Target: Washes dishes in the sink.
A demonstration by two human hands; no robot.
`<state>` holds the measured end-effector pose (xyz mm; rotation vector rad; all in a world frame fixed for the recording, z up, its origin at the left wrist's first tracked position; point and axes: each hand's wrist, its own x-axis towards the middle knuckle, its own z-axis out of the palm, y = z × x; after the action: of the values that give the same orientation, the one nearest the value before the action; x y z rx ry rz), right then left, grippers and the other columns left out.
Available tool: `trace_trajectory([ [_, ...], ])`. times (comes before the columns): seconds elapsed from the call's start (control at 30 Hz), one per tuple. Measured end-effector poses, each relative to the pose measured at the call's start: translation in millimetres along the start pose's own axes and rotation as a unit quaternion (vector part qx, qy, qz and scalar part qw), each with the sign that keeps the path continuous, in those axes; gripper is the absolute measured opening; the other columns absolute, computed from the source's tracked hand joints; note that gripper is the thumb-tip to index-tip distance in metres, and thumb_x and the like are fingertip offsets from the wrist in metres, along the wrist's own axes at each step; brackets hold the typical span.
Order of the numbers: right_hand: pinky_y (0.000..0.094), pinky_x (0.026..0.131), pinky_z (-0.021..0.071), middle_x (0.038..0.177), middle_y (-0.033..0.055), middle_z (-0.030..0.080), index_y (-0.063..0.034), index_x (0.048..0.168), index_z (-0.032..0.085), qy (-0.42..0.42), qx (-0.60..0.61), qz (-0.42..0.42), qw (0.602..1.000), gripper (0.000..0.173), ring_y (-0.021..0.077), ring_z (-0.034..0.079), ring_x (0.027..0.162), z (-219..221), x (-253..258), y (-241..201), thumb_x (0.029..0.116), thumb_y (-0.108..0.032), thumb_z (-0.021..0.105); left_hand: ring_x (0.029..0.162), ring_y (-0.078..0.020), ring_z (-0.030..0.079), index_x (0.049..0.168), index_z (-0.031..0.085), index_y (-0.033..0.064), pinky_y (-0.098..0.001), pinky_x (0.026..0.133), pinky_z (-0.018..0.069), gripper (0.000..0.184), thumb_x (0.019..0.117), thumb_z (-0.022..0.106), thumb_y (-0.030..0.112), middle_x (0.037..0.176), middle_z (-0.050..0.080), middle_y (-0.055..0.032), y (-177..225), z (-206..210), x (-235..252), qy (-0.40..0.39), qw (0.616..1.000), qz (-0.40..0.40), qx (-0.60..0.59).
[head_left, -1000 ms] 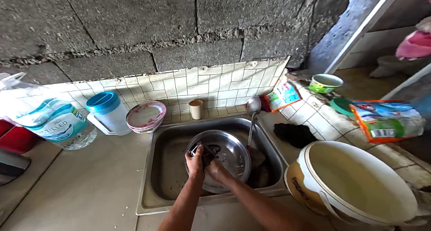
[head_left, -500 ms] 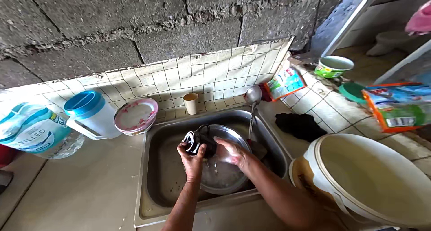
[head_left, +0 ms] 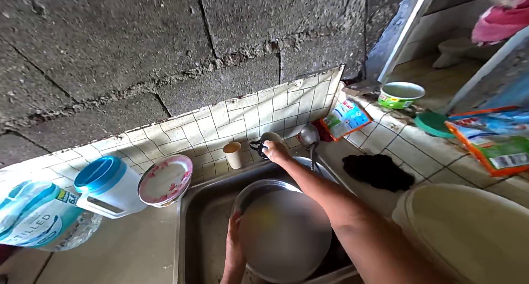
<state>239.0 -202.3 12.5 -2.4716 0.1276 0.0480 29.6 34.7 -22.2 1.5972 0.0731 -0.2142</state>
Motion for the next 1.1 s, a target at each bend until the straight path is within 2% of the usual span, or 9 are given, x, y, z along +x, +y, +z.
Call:
trace_trajectory([
  [0.23,0.0572,0.109,0.0426,0.134,0.028,0.062,0.0071,0.132,0.06,-0.025,-0.104,0.047,0.993,0.033,0.0424,0.056,0.132,2.7,2.0,-33.6,0.1062,-0.007,0.045,0.103,-0.0207,0.068,0.144,0.041,-0.0084,-0.0358,0.092,0.0555,0.052,0.0984,0.06,0.007,0.125,0.065,-0.0211,-15.9,-16.3,-1.8,0.006,0.999,-0.043,-0.002],
  [0.4,0.0579,0.114,0.0395,0.147,0.0261,0.052,-0.0058,0.155,0.042,-0.027,-0.032,-0.054,0.998,0.057,0.043,0.05,0.137,33.4,-1.4,-82.6,0.1019,-0.015,0.059,0.1,-0.0164,0.068,0.138,0.048,-0.0085,-0.0323,0.089,0.0559,0.043,0.0995,0.058,0.006,0.123,0.066,-0.0177,-16.8,-9.9,3.7,-0.012,0.999,-0.046,-0.008],
  [0.5,0.0549,0.113,0.0409,0.149,0.0269,0.05,-0.0015,0.148,0.049,-0.079,-0.008,-0.034,0.996,0.051,0.0415,0.051,0.137,51.8,2.2,-83.0,0.1024,-0.02,0.061,0.102,-0.0178,0.068,0.138,0.05,-0.0077,-0.033,0.089,0.0564,0.042,0.0997,0.059,0.007,0.123,0.066,-0.0176,-12.1,-8.9,5.5,-0.02,0.999,-0.047,-0.013],
  [0.6,0.0544,0.111,0.0434,0.135,0.0285,0.06,0.0057,0.129,0.062,-0.064,0.006,-0.041,0.997,0.039,0.0414,0.057,0.13,55.8,-19.1,-81.5,0.1029,-0.023,0.061,0.117,-0.0234,0.064,0.146,0.042,-0.008,-0.0371,0.097,0.0539,0.056,0.0969,0.064,0.009,0.137,0.059,-0.0218,-0.7,-16.4,8.9,0.012,0.998,0.012,0.059],
  [0.7,0.0543,0.104,0.0462,0.12,0.0268,0.067,0.0066,0.119,0.066,-0.154,0.052,-0.119,0.979,0.041,0.0381,0.063,0.118,47.2,-71.3,-90.9,0.1025,-0.031,0.062,0.142,-0.0387,0.044,0.156,0.024,-0.0097,-0.0482,0.115,0.0411,0.092,0.0876,0.079,0.017,0.157,0.036,-0.0323,6.0,-29.1,22.7,0.09,0.972,0.121,0.181],
  [0.83,0.0365,0.089,0.0578,0.124,0.0197,0.066,0.002,0.139,0.055,-0.246,0.362,-0.048,0.898,0.042,0.0215,0.069,0.103,73.8,-119.7,-62.0,0.1067,-0.024,0.054,0.119,-0.0347,0.065,0.161,0.015,0.0003,-0.0487,0.1,0.0541,0.107,0.0811,0.084,0.018,0.14,0.056,-0.0305,7.5,-37.8,37.1,0.159,0.972,0.086,0.149],
  [0.9,0.0389,0.092,0.0552,0.124,0.0199,0.066,0.0004,0.141,0.054,-0.202,0.282,0.021,0.938,0.043,0.024,0.067,0.106,104.5,-124.9,-32.1,0.1089,-0.028,0.051,0.12,-0.0313,0.062,0.163,0.008,0.0068,-0.0444,0.097,0.0548,0.104,0.0836,0.074,0.01,0.144,0.049,-0.0307,-0.1,-41.8,35.6,0.122,0.992,0.032,0.007],
  [1.0,0.0602,0.116,0.0371,0.153,0.0291,0.045,-0.0022,0.153,0.045,-0.243,-0.02,0.012,0.97,0.062,0.0444,0.045,0.142,143.7,-138.9,3.0,0.1015,-0.032,0.062,0.118,-0.0231,0.061,0.163,0.001,0.0125,-0.0405,0.094,0.0559,0.104,0.0841,0.068,0.02,0.147,0.046,-0.021,-15.0,-42.3,19.0,0.03,0.986,-0.006,-0.161],
  [1.1,0.0663,0.115,0.0358,0.16,0.0315,0.033,-0.005,0.154,0.044,-0.278,-0.128,0.002,0.952,0.059,0.0514,0.037,0.145,162.2,-160.9,6.4,0.0985,-0.01,0.061,0.101,-0.0199,0.068,0.154,0.022,0.0106,-0.0391,0.084,0.0601,0.093,0.0856,0.068,0.055,0.121,0.065,-0.0113,-16.6,-39.6,-4.2,-0.057,0.956,-0.04,-0.286],
])
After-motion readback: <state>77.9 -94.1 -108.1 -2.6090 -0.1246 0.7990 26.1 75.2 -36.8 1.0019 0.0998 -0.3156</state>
